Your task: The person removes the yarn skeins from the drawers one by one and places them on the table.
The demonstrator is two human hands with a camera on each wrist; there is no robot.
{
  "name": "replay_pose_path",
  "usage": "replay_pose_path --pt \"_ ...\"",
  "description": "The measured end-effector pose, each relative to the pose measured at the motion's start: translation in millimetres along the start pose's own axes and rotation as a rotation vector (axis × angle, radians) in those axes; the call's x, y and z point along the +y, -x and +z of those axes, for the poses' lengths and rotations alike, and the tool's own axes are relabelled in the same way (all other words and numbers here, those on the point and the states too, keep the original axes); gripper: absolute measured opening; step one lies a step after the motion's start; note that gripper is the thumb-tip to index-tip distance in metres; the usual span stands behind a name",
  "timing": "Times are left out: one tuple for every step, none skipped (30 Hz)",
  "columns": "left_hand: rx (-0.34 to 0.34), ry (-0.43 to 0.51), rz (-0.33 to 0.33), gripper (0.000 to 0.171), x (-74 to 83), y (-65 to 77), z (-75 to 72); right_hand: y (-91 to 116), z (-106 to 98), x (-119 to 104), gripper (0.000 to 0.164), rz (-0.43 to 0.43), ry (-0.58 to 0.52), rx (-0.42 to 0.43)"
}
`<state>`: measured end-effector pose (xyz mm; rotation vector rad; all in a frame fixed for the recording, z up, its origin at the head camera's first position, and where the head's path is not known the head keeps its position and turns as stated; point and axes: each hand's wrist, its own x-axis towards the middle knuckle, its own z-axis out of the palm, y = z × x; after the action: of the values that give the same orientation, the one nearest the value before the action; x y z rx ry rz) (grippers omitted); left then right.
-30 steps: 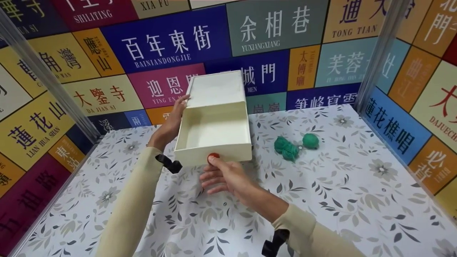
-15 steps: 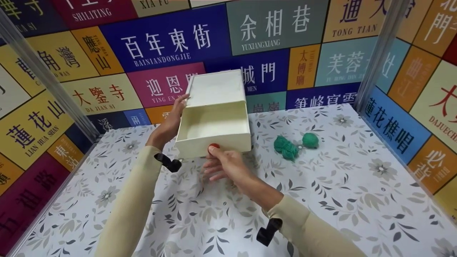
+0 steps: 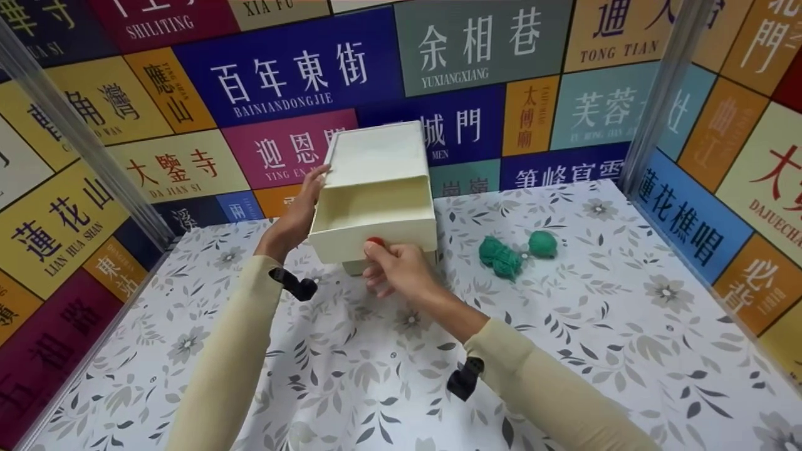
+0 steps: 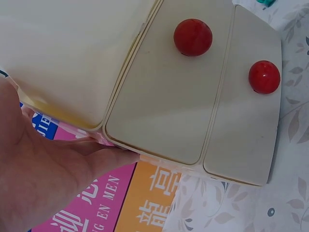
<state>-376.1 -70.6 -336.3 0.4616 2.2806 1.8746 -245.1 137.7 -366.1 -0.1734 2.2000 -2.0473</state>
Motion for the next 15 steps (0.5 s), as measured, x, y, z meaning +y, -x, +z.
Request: replay_pose_path --pt "0.0 0.002 0.001 0.048 0.3 -0.2 0.5 -1 -1 -1 0.047 0.002 -0.006 0.004" --pt "-0.001 0.007 0.002 0.048 0.4 -0.7 1.0 -2 -1 -1 0.046 0.005 -0.01 0.008" --pt "-0.003 0.012 0.003 0.047 0.5 -1.3 1.7 -4 -2 -1 0.045 0.006 -0.013 0.011" --pt "-0.005 0.02 0.002 0.047 0.3 -1.3 1.1 -6 -2 -1 0.045 0.009 -0.014 0.012" --pt "-0.006 0.022 0.002 0.047 0.1 -1.5 0.8 -8 -2 -1 0.044 0.01 -0.015 0.014" --pt "-0.008 0.025 0.001 0.047 0.0 -1.5 0.7 -10 -2 -1 0.043 0.012 -0.013 0.019" --pt "-0.01 0.028 0.001 0.047 -0.1 -1.7 0.4 -12 -2 -2 0.043 0.013 -0.011 0.022" --pt "-0.009 0.029 0.001 0.047 -0.3 -2.0 0.3 -15 -2 -2 0.043 0.013 -0.009 0.025" --pt "-0.007 0.027 0.001 0.047 -0.4 -2.3 0.3 -17 -2 -2 0.043 0.012 -0.003 0.026" --pt "-0.005 0.025 0.002 0.047 -0.5 -2.4 0.3 -20 -2 -3 0.043 0.014 0.003 0.03" --pt "-0.003 0.022 0.003 0.047 -0.7 -2.5 0.3 -22 -2 -3 0.043 0.017 0.012 0.034" --pt "0.0 0.02 0.004 0.047 -0.7 -2.4 0.3 -24 -2 -3 0.044 0.022 0.017 0.04" --pt "0.002 0.014 0.005 0.047 -0.8 -2.4 0.1 -27 -2 -4 0.044 0.025 0.021 0.045" --pt "0.002 0.011 0.005 0.047 -0.9 -2.4 0.0 -29 -2 -5 0.045 0.03 0.027 0.053" --pt "0.001 0.009 0.005 0.048 -0.9 -2.4 -0.2 -31 -2 -5 0.045 0.035 0.036 0.059"
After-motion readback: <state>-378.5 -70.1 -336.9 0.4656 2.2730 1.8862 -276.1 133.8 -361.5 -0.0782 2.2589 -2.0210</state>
